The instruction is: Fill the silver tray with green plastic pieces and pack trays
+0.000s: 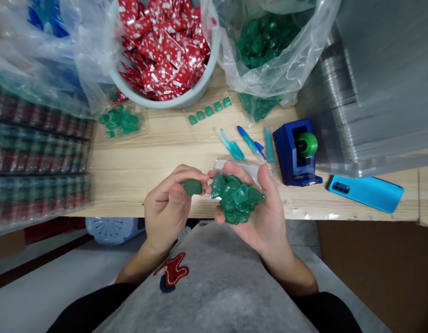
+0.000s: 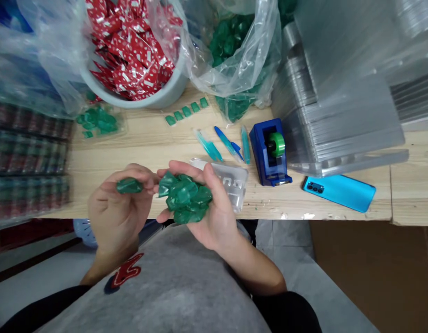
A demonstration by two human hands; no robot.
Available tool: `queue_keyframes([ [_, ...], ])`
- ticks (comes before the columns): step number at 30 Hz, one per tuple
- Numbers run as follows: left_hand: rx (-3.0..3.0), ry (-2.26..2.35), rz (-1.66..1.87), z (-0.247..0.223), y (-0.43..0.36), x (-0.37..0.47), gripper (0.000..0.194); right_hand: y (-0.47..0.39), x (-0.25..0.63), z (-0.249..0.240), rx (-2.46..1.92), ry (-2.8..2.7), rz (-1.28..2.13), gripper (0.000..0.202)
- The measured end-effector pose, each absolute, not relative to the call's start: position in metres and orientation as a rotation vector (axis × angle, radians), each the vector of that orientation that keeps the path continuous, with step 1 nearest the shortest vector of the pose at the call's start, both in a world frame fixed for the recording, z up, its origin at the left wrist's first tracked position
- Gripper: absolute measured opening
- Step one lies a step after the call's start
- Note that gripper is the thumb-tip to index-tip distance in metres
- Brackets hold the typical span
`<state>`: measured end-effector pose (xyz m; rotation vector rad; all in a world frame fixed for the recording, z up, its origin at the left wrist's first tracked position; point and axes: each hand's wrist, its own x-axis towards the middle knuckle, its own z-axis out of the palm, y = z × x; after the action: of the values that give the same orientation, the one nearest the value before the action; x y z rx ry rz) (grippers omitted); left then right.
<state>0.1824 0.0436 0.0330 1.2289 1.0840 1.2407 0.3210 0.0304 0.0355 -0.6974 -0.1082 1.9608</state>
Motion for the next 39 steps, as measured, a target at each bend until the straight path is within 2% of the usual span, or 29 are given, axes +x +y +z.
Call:
queue_keyframes([
  [7, 1.157, 1.025, 1.272, 0.037, 0.041, 0.18, 0.02, 0.023, 0.317, 0.045, -0.762, -0.175, 1.906, 0.05],
  [16, 1.063, 1.02, 1.109, 0.031, 0.041, 0.176, 0.019, 0.029, 0.321, 0.031, -0.698, 0.108, 1.974, 0.04],
  [22, 1.577, 1.214, 1.219, 0.025, 0.037, 0.173, 0.02, 0.022, 0.318, 0.029, -0.764, -0.023, 1.963, 0.018],
  [27, 1.884, 1.261, 1.194, 0.03, 0.035, 0.17, 0.03, 0.011, 0.315, 0.026, -0.84, -0.337, 1.92, 0.019],
  [33, 2.011, 1.187, 1.019, 0.042, 0.033, 0.164, 0.034, 0.009, 0.316, 0.032, -1.145, -0.782, 1.528, 0.012],
  [39, 2.35, 1.179, 0.825, 0.045, 0.026, 0.164, 0.041, 0.007, 0.315, 0.027, -1.252, -0.793, 1.477, 0.014],
])
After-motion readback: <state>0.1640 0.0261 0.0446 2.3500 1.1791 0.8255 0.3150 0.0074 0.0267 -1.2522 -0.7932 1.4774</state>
